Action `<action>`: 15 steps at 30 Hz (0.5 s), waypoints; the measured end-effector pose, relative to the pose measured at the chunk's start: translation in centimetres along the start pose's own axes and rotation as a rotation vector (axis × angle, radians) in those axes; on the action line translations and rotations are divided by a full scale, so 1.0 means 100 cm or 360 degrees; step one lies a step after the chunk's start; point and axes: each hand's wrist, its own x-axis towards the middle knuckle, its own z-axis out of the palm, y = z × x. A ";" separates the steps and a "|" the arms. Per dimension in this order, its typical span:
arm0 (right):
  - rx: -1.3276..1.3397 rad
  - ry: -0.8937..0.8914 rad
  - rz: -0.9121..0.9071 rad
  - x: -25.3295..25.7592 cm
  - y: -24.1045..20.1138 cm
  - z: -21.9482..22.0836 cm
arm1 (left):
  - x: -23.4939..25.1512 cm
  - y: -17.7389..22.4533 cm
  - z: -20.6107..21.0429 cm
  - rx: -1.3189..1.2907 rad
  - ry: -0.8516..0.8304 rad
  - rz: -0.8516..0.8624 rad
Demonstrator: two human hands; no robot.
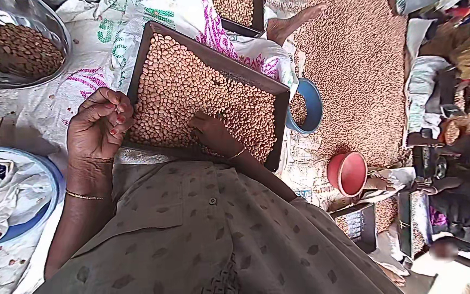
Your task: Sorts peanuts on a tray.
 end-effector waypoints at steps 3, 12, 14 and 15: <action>-0.0137 0.0084 -0.0074 0.000 -0.008 0.005 | 0.000 0.001 0.000 0.0043 0.0032 0.0008; 0.1640 0.1838 0.0538 -0.017 0.043 -0.072 | -0.002 -0.001 0.003 0.0198 0.0056 0.0033; 0.2143 0.2173 0.0728 -0.021 0.057 -0.106 | 0.000 0.000 0.001 0.0210 0.0032 0.0035; 0.2187 0.2170 0.0757 -0.023 0.061 -0.113 | 0.001 0.000 0.000 0.0209 0.0018 0.0036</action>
